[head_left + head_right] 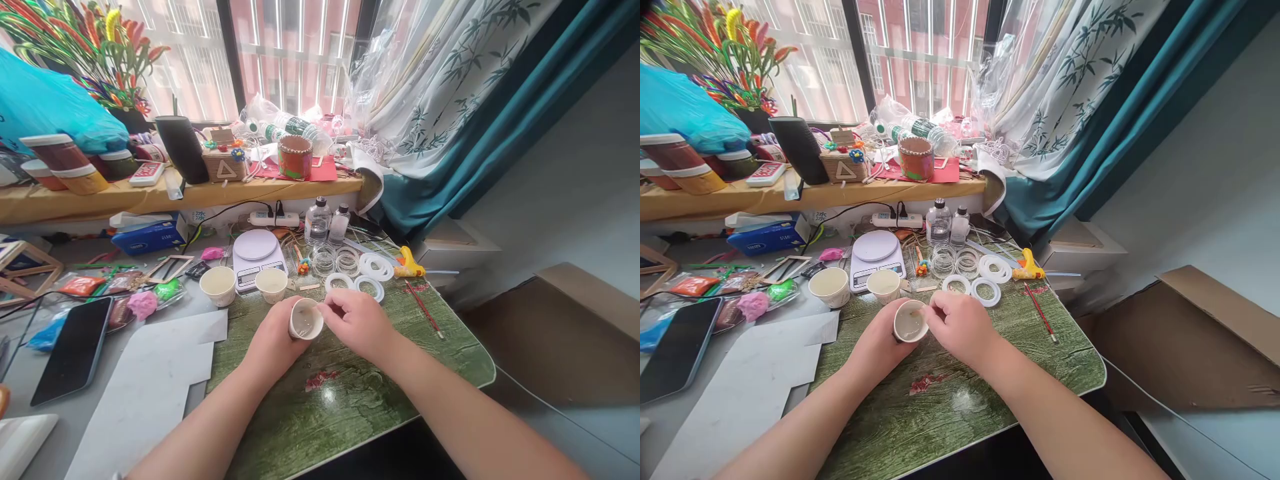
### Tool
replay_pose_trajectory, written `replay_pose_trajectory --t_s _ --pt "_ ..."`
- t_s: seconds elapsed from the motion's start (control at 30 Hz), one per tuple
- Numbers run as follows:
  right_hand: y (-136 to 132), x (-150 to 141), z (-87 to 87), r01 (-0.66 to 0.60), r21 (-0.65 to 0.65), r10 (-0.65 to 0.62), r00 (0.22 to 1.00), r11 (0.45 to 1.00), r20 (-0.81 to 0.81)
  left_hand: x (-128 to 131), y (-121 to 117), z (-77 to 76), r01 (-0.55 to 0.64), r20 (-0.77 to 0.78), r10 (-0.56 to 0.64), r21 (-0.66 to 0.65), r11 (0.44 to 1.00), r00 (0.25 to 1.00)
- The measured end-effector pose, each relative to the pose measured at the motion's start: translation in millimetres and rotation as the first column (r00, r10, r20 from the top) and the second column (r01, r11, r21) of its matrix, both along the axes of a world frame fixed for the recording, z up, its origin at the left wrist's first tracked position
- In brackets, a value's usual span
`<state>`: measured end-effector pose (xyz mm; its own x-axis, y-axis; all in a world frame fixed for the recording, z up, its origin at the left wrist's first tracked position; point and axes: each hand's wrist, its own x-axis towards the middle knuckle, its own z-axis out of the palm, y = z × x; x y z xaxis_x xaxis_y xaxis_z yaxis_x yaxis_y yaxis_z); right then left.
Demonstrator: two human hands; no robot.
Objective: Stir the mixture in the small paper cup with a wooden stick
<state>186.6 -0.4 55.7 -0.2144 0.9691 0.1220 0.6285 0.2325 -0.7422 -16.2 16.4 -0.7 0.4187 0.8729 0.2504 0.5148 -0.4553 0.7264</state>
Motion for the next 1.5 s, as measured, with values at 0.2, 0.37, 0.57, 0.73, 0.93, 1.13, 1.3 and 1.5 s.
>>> replay_pose_trajectory --t_s 0.2,0.37,0.57,0.73,0.93,1.13,1.3,1.5 --pt "-1.0 -0.5 -1.8 -0.019 0.0 0.019 1.0 1.0 -0.021 -0.3 0.4 -0.9 -0.002 -0.008 0.002 -0.007 1.0 1.0" --pt "-0.7 -1.0 -2.4 -0.001 0.006 0.001 1.0 1.0 -0.006 -0.8 0.5 -3.6 -0.004 -0.012 0.004 -0.008 1.0 1.0" --pt "-1.9 -1.3 -2.3 0.006 0.019 -0.006 1.0 1.0 0.018 -1.0 0.7 -5.7 -0.01 -0.011 0.01 -0.006 1.0 1.0" --pt "-2.1 -1.0 -1.9 0.003 0.007 -0.003 1.0 1.0 0.008 -0.4 -0.4 -3.2 -0.015 -0.013 0.015 -0.011 1.0 1.0" --pt "-2.0 -1.2 -1.5 -0.007 -0.014 0.007 1.0 1.0 -0.001 0.3 0.2 -3.9 -0.015 -0.015 0.015 -0.01 1.0 1.0" --pt "-1.3 -1.6 -2.0 -0.02 -0.013 0.02 1.0 1.0 0.002 -0.4 -0.1 -4.1 0.001 -0.013 -0.001 -0.011 1.0 1.0" --pt "-1.0 -2.0 -1.5 -0.022 -0.034 0.022 1.0 0.999 -0.007 -0.9 -0.6 -4.1 -0.01 -0.014 0.01 -0.017 1.0 1.0" --pt "-0.4 -2.6 -3.2 -0.037 -0.016 0.037 0.999 0.999 -0.001 -0.9 -0.3 -3.7 -0.013 -0.009 0.013 -0.025 1.0 1.0"
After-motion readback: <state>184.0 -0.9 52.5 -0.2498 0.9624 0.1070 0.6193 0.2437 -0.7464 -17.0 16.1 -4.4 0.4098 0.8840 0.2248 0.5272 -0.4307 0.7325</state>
